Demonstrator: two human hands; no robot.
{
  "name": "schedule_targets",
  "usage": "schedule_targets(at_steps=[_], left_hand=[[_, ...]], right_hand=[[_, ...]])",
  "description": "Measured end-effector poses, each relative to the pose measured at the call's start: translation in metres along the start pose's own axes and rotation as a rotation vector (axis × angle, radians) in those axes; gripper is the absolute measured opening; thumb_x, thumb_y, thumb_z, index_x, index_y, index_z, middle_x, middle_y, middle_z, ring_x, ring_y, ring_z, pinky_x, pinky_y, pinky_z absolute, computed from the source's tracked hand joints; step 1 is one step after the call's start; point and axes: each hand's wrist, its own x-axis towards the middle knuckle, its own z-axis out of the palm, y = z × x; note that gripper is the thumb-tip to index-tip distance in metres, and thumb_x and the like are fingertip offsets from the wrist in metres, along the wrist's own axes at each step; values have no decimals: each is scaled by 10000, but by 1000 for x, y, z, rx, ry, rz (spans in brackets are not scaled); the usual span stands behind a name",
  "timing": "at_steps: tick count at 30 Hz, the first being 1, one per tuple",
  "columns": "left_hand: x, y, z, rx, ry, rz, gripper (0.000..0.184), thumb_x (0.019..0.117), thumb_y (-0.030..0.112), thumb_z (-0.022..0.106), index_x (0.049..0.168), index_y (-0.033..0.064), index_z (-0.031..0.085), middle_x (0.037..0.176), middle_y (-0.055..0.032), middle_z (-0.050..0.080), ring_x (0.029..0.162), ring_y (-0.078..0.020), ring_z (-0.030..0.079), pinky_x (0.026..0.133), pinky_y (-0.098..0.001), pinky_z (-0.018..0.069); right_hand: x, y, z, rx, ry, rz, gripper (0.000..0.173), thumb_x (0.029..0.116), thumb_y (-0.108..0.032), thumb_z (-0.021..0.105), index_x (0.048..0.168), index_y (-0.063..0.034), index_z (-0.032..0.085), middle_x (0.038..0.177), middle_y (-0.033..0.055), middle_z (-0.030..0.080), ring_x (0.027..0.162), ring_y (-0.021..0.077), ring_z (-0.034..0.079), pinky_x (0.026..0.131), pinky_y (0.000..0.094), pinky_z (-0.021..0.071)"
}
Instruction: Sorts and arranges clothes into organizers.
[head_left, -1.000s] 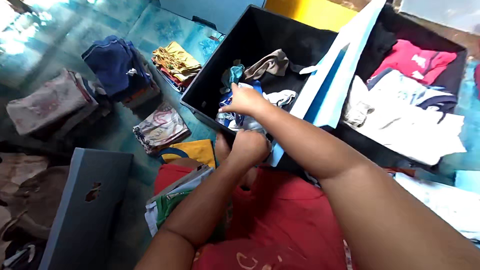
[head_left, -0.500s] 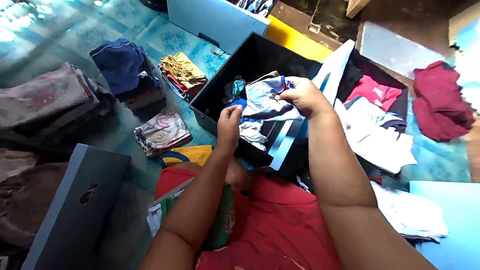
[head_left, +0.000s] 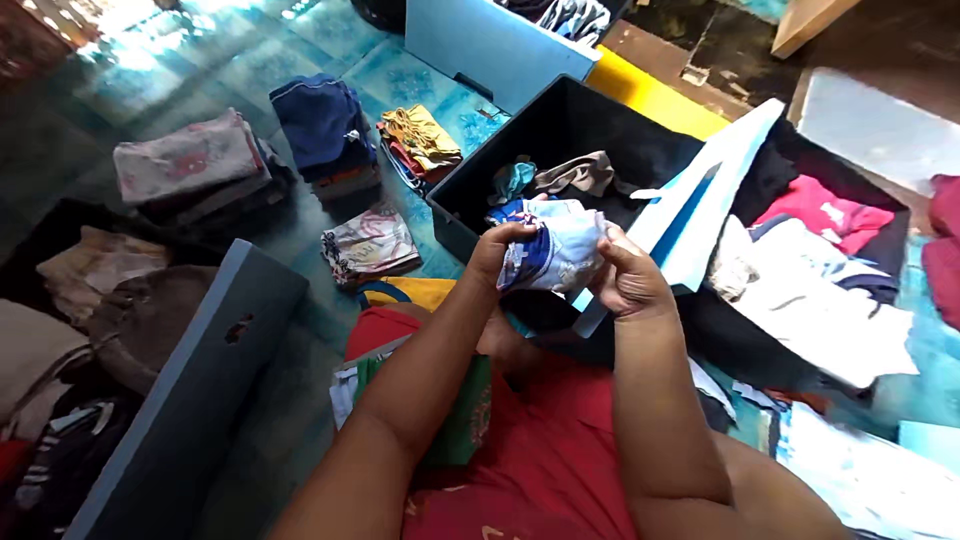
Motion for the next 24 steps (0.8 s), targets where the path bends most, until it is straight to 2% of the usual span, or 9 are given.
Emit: schedule_targets(at_steps=[1, 3, 5, 7, 9, 12, 17, 20, 24], left_hand=[[2, 0, -3, 38, -12, 26, 477, 911, 97, 460, 1385, 98, 514, 1062, -24, 702, 930, -73, 685, 811, -265, 579], [3, 5, -3, 268, 56, 52, 672, 907, 108, 530, 1552, 93, 340, 1282, -73, 629, 1081, -97, 637, 901, -292, 551], [3, 11, 3, 548, 136, -10, 836, 907, 108, 646, 1619, 118, 208, 1496, -186, 468, 1202, -226, 588, 963, -408, 531], [4, 10, 3, 655, 213, -50, 888, 888, 106, 717, 1619, 146, 215, 1499, -246, 445, 1177, -295, 601, 933, -464, 540], [5, 10, 0, 663, 177, -25, 744, 871, 25, 705, 1535, 79, 374, 1421, -231, 500, 1113, -268, 615, 907, -438, 548], [5, 15, 1, 758, -27, -40, 422, 823, -86, 706, 1227, -40, 592, 1214, -153, 608, 1015, -162, 614, 877, -343, 543], [1, 19, 9, 1052, -182, -112, 548, 725, -88, 825, 1231, -71, 616, 1181, -189, 647, 1057, -200, 634, 937, -375, 536], [1, 18, 10, 1168, -230, -81, 345, 750, -56, 828, 1040, -59, 642, 980, -141, 668, 903, -173, 638, 836, -370, 539], [-2, 16, 6, 1150, -242, 208, 163, 787, -72, 750, 930, -56, 674, 946, -123, 651, 911, -155, 611, 830, -320, 512]], right_hand=[[2, 3, -4, 31, -48, -38, 691, 893, -279, 755, 1479, -207, 396, 1264, -2, 649, 1099, 142, 676, 905, 353, 607], [5, -2, -8, -17, -121, -60, 1021, 785, -320, 862, 1595, -252, 244, 1352, 3, 604, 1121, 139, 669, 892, 343, 613], [2, -12, -7, -78, -112, -31, 1001, 724, -178, 845, 1567, -241, 309, 1225, 17, 664, 971, 125, 708, 790, 319, 632], [-1, -18, -6, -139, -58, -12, 752, 726, -11, 721, 1420, -165, 477, 1076, 36, 702, 828, 120, 712, 700, 296, 629], [-3, -23, -3, -244, -6, -24, 578, 752, 61, 640, 1288, -123, 525, 983, 20, 713, 754, 98, 707, 659, 271, 623], [-8, -30, -7, -415, -14, -130, 718, 728, 92, 678, 1380, -116, 458, 1071, 22, 689, 850, 93, 707, 720, 271, 622], [-30, -54, 8, -710, -56, -277, 818, 728, 70, 701, 1472, -133, 428, 1223, 24, 645, 941, 61, 691, 779, 247, 617], [-35, -60, 10, -904, -27, -233, 857, 722, 50, 700, 1506, -158, 423, 1251, 71, 654, 975, 93, 690, 821, 299, 602], [-33, -57, 3, -993, -14, -191, 673, 689, -23, 794, 1311, -108, 553, 1097, 84, 680, 916, 133, 683, 792, 364, 592]])
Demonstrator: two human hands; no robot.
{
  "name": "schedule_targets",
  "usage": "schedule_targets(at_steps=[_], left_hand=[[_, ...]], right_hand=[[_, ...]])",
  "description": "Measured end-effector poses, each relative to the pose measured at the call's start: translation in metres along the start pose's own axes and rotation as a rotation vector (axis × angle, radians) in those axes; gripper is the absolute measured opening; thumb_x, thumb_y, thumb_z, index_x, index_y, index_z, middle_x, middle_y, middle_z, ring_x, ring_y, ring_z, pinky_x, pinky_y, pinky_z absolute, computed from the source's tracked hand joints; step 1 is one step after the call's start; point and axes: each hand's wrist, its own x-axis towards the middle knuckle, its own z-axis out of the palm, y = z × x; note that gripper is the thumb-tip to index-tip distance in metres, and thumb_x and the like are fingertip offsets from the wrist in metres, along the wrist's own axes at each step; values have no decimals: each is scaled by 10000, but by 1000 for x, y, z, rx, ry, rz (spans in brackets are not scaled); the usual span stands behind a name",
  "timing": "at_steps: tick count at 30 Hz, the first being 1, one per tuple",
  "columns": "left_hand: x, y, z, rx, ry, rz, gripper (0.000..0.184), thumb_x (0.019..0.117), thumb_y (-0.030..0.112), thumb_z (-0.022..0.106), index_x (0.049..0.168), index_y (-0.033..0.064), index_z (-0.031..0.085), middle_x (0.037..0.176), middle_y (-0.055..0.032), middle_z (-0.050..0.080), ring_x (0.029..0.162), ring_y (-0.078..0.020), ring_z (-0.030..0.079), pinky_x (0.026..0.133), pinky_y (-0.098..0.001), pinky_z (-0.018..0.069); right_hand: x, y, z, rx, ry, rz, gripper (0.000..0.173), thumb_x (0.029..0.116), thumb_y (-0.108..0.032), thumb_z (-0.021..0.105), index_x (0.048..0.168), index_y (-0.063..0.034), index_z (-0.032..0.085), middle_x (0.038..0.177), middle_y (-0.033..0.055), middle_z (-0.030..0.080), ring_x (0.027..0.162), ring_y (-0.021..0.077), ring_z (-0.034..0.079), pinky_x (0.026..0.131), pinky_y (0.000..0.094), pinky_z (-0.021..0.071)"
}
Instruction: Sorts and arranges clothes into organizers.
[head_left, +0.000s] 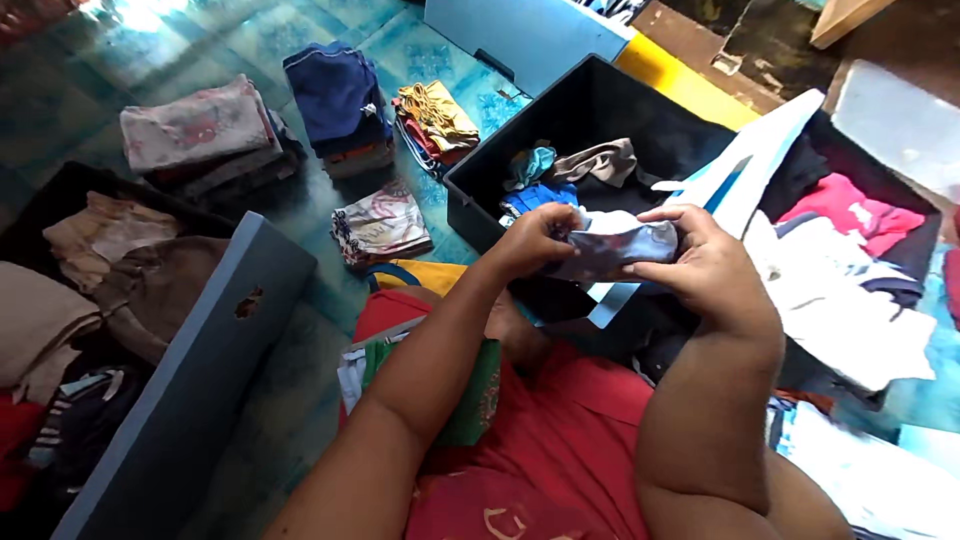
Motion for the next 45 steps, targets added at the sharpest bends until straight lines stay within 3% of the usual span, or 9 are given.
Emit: schedule_targets(at_steps=[5, 14, 22, 25, 28, 31, 34, 40, 45], left_hand=[[-1, -1, 1, -48, 101, 100, 81, 818, -60, 727, 874, -26, 679, 899, -91, 618, 884, -128, 582, 800, -271, 487], [2, 4, 4, 248, -225, -93, 278, 797, 43, 815, 1018, -83, 702, 1051, -201, 667, 1013, -254, 633, 911, -415, 513], [-1, -8, -2, -474, 114, 88, 125, 866, 48, 654, 834, 168, 641, 892, 72, 651, 857, -32, 620, 779, -259, 540], [-1, -4, 2, -459, 195, 36, 97, 986, 82, 549, 984, 169, 595, 927, 74, 652, 868, -29, 633, 806, -268, 557], [2, -2, 5, -408, 319, -57, 47, 1044, 99, 499, 1053, 118, 542, 848, 51, 633, 756, -27, 626, 714, -225, 553], [4, -1, 2, -431, 400, -329, 211, 1069, 198, 497, 1203, 40, 537, 936, -46, 654, 815, -99, 648, 739, -286, 566], [-1, 3, 2, -713, 326, -519, 302, 1052, 316, 419, 1170, 89, 580, 982, -35, 669, 889, -125, 658, 805, -354, 570], [3, 1, 4, -574, 428, -515, 603, 809, -62, 597, 1392, 21, 468, 1082, -138, 647, 861, -177, 656, 725, -355, 572], [3, 2, 6, -996, 457, -530, 350, 1067, 358, 384, 1137, 95, 604, 952, -59, 697, 874, -160, 696, 781, -369, 592]], right_hand=[[0, 6, -1, -18, 15, -45, 289, 789, -57, 766, 1037, -105, 625, 882, -30, 667, 759, -3, 635, 703, 221, 559], [-4, 4, -9, 89, 106, -161, 203, 872, -35, 704, 1036, -108, 610, 920, -87, 651, 811, -59, 628, 768, 150, 552], [6, 22, -12, 417, 142, -211, 205, 902, 56, 619, 1052, -81, 638, 945, -72, 717, 857, -6, 674, 821, 208, 585], [12, 16, 1, 533, 166, -14, 202, 1054, -127, 516, 1250, -81, 519, 966, -50, 673, 835, 22, 678, 784, 245, 603], [16, 20, 18, 636, 16, 159, 680, 968, -119, 640, 1540, -82, 275, 1167, 76, 642, 930, 125, 704, 810, 332, 626], [19, 22, 28, 770, 77, 115, 778, 829, 88, 636, 1515, -66, 302, 1210, 90, 633, 970, 140, 698, 836, 334, 624], [23, 19, 31, 899, 235, 152, 545, 987, -54, 542, 1497, -78, 350, 1188, 36, 633, 1018, 130, 674, 889, 349, 597], [23, 20, 38, 977, 167, 246, 581, 942, 43, 493, 1502, -80, 400, 1255, 82, 636, 1046, 169, 677, 872, 378, 606], [21, 16, 33, 1142, 187, 106, 519, 1004, 0, 378, 1517, -72, 348, 1323, 62, 606, 1164, 147, 634, 995, 367, 554]])
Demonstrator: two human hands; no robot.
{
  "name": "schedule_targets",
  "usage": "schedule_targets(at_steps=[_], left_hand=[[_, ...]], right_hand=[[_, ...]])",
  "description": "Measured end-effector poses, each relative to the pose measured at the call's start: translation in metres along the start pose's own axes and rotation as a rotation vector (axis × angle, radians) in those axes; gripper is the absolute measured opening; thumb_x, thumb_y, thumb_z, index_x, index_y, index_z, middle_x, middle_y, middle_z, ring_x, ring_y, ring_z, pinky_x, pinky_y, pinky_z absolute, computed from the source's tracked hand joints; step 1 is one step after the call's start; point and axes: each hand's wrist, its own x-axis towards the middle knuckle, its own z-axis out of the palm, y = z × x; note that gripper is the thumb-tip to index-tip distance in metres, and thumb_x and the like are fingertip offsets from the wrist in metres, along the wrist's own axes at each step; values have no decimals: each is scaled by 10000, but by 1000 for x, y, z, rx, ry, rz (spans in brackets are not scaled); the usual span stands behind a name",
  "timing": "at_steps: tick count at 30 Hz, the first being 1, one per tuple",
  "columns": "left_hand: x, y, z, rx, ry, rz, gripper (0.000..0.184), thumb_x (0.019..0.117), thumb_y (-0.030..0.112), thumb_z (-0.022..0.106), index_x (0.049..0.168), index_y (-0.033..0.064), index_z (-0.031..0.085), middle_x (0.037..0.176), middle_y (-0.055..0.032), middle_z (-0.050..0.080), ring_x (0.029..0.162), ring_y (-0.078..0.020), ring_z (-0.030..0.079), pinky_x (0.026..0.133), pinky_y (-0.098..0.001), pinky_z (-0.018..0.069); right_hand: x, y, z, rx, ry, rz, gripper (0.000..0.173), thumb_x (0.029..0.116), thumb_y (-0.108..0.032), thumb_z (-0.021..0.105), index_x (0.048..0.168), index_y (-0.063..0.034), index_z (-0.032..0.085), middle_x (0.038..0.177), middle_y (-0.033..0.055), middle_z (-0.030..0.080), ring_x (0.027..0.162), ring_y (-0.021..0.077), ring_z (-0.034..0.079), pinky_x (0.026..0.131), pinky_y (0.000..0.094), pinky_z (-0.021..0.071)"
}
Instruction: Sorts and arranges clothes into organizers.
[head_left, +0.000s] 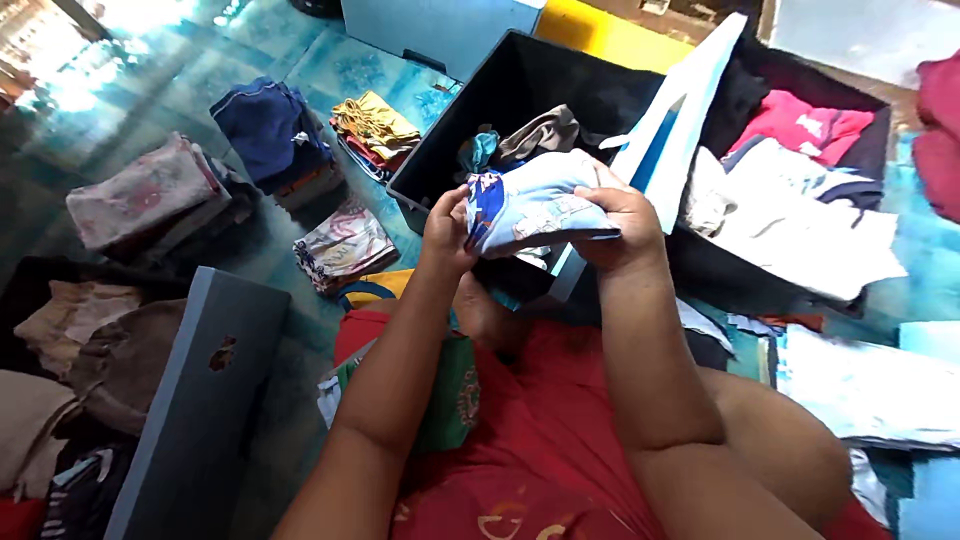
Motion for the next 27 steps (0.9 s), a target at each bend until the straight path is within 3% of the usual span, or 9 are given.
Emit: schedule_targets(at_steps=[2, 3, 6, 8, 11, 14, 17, 19, 27], left_hand=[[-2, -5, -3, -51, -175, -128, 606, 1030, 642, 308, 1186, 145, 616, 1017, -44, 718, 949, -160, 703, 837, -387, 595], [-3, -9, -2, -59, -268, -152, 609, 1019, 659, 320, 1185, 153, 616, 1030, -50, 718, 965, -172, 700, 846, -401, 595], [-17, -14, 9, 147, -303, -54, 196, 977, 225, 519, 1074, 93, 625, 907, -51, 716, 837, -150, 699, 761, -360, 600], [-30, 7, 17, 339, -205, 94, 287, 857, -35, 612, 1138, 3, 571, 904, -95, 699, 789, -166, 694, 731, -369, 606], [-61, 77, 19, 577, 12, 377, 356, 885, -43, 604, 1222, 38, 522, 892, -59, 692, 705, -124, 673, 596, -299, 585], [-81, 140, -3, 817, 303, 580, 434, 898, 24, 639, 1299, 71, 479, 1011, -49, 651, 804, -138, 667, 659, -332, 591], [-77, 166, -43, 985, 568, 427, 503, 961, 92, 607, 1433, 124, 438, 1174, -118, 615, 934, -223, 663, 708, -446, 594], [-69, 169, -73, 1003, 646, 298, 545, 981, 82, 568, 1492, 139, 389, 1231, -160, 591, 950, -267, 660, 708, -471, 594], [-35, 153, -147, 657, 722, 179, 435, 993, 117, 575, 1406, 88, 443, 1109, -156, 610, 832, -233, 644, 691, -392, 579]], right_hand=[[-1, 2, -1, 42, -59, -25, 529, 1033, -62, 327, 1560, -93, 297, 1397, 38, 561, 1235, 126, 591, 1049, 355, 518], [0, 2, -2, 47, -87, -32, 531, 1044, -84, 320, 1573, -102, 274, 1423, 34, 545, 1256, 124, 580, 1063, 355, 511], [2, 2, -9, -5, -107, -49, 560, 1050, -93, 358, 1593, -106, 222, 1438, 55, 530, 1256, 150, 584, 1059, 380, 519], [5, -1, -12, -121, -23, -37, 603, 1028, -55, 418, 1593, -111, 216, 1349, 66, 586, 1134, 157, 651, 967, 373, 575], [14, 2, -27, -421, 238, -39, 672, 990, -45, 558, 1572, -107, 229, 1121, 67, 672, 788, 119, 684, 691, 281, 589], [25, 22, -51, -740, 359, -126, 690, 951, -99, 634, 1537, -7, 283, 1128, 119, 652, 813, 122, 668, 739, 294, 578], [26, 34, -50, -1111, 344, -182, 581, 970, -199, 629, 1482, 1, 441, 1184, 181, 703, 1034, 313, 690, 937, 537, 528], [24, 35, -42, -1238, 298, -149, 547, 988, -238, 611, 1476, -34, 470, 1203, 187, 704, 1098, 391, 671, 953, 640, 479], [21, 32, -41, -1229, 321, -149, 393, 986, -219, 590, 1308, 4, 619, 1178, 245, 685, 1093, 399, 651, 953, 619, 461]])
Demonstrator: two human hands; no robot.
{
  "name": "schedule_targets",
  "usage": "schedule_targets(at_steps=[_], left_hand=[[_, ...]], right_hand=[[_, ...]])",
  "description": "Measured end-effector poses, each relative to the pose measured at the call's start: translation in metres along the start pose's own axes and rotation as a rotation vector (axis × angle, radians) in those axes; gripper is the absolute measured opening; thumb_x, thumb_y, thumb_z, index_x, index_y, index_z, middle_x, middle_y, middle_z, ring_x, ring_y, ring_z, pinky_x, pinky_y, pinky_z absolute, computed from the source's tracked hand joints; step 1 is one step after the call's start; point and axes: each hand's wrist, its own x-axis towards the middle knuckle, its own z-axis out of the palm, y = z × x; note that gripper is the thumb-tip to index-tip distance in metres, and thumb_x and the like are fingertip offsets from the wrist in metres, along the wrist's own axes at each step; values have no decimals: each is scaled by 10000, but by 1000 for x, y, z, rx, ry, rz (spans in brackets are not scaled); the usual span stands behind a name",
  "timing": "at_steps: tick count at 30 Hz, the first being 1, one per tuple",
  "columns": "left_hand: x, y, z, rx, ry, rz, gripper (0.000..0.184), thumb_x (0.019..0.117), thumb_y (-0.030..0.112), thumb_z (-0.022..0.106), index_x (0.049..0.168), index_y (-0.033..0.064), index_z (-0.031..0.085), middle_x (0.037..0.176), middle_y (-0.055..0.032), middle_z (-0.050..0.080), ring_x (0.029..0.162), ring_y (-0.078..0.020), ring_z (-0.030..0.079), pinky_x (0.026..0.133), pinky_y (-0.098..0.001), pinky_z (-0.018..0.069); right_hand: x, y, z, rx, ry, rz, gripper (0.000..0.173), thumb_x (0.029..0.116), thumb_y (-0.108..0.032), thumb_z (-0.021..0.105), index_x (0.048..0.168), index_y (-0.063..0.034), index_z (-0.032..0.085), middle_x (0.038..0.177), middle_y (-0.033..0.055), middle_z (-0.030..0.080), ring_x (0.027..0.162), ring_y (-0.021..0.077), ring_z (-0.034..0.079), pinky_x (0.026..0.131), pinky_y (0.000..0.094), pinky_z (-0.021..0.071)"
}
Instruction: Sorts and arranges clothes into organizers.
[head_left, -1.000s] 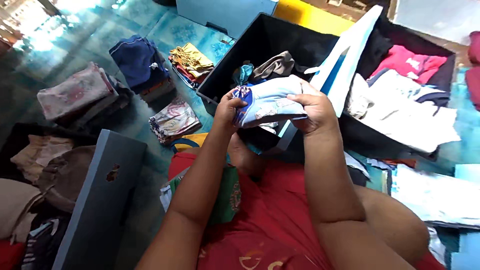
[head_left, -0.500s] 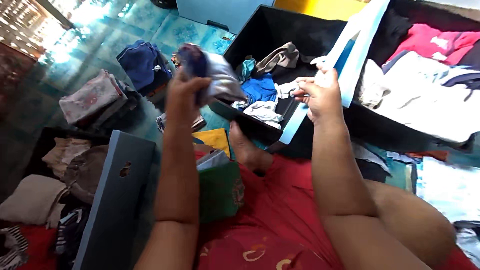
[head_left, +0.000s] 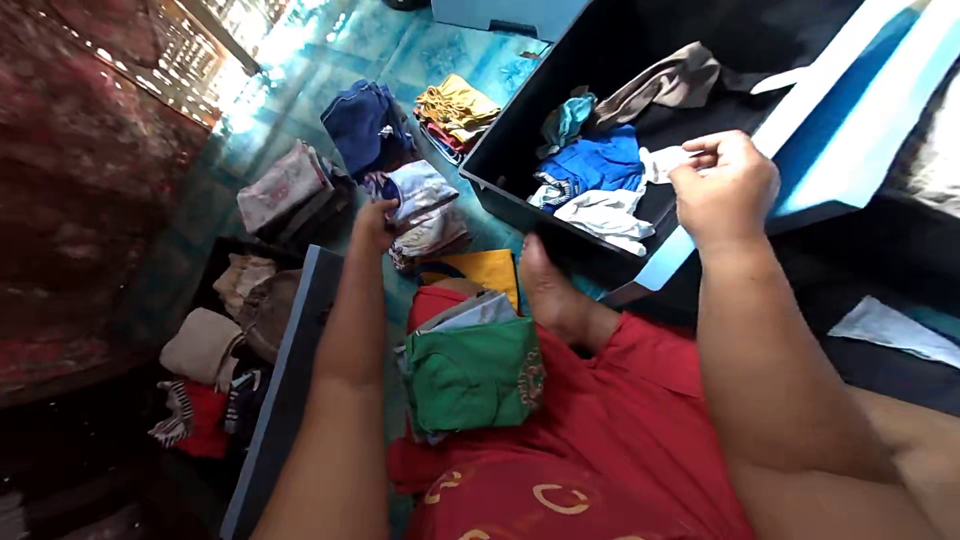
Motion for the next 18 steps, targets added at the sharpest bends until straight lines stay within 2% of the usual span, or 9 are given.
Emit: schedule_targets(at_steps=[4, 7, 10, 11, 13, 15, 16, 17, 18], left_hand=[[30, -64, -15, 289, -52, -149, 413, 999, 123, 565, 1391, 38, 464, 1039, -154, 612, 806, -230, 617, 716, -425, 559], [36, -74, -19, 227, -57, -151, 459, 999, 138, 571, 1429, 49, 436, 1166, -186, 603, 923, -268, 633, 773, -460, 566], [24, -64, -16, 431, -7, -56, 517, 1006, 170, 613, 1458, 8, 423, 1247, -237, 598, 1018, -320, 638, 841, -511, 558], [21, -59, -16, 545, 56, 13, 560, 971, 176, 671, 1447, -19, 449, 1263, -284, 602, 1061, -387, 648, 867, -570, 560], [8, -42, -15, 661, 144, 189, 713, 908, 184, 736, 1486, -49, 389, 1337, -362, 542, 1175, -490, 590, 952, -636, 508], [-10, -22, -7, 641, 159, 320, 773, 904, 210, 740, 1516, -44, 342, 1408, -365, 485, 1238, -486, 550, 997, -613, 484], [-21, -12, -2, 619, 140, 356, 778, 908, 226, 736, 1523, -27, 333, 1435, -343, 470, 1252, -457, 547, 1003, -588, 486], [-32, -2, 4, 601, 113, 382, 776, 914, 243, 737, 1528, -5, 334, 1450, -316, 465, 1240, -422, 559, 984, -563, 502], [-44, 8, 9, 598, 80, 409, 755, 930, 258, 731, 1529, 19, 337, 1466, -284, 460, 1207, -379, 588, 956, -530, 530]], right_hand=[[1, -2, 1, -26, 3, -2, 343, 986, -213, 590, 1256, -12, 660, 1179, 229, 688, 1096, 383, 651, 957, 605, 465], [2, -9, -3, -102, -30, 79, 338, 979, -172, 575, 1269, -18, 656, 1174, 230, 689, 1102, 407, 646, 944, 639, 454], [20, -30, -8, -211, -256, 183, 374, 996, -189, 619, 1313, 10, 624, 1233, 320, 641, 1192, 522, 586, 965, 750, 405], [30, -38, -4, -235, -364, 160, 395, 1001, -199, 634, 1319, 34, 612, 1243, 351, 621, 1207, 546, 569, 970, 764, 400], [51, -53, 22, -288, -538, 56, 466, 983, -271, 688, 1290, 73, 620, 1233, 377, 612, 1208, 561, 564, 979, 764, 407], [65, -66, 64, -403, -646, 20, 593, 971, -435, 680, 1248, 87, 633, 1233, 356, 622, 1207, 533, 581, 971, 749, 431], [66, -70, 83, -493, -688, 33, 621, 970, -470, 667, 1214, 100, 636, 1243, 351, 618, 1212, 526, 582, 951, 745, 439], [66, -69, 101, -574, -722, 47, 576, 961, -424, 686, 1171, 112, 648, 1250, 352, 616, 1213, 529, 580, 928, 752, 443], [67, -65, 113, -627, -743, 55, 465, 950, -304, 696, 1131, 123, 662, 1250, 355, 615, 1208, 537, 577, 906, 762, 443]])
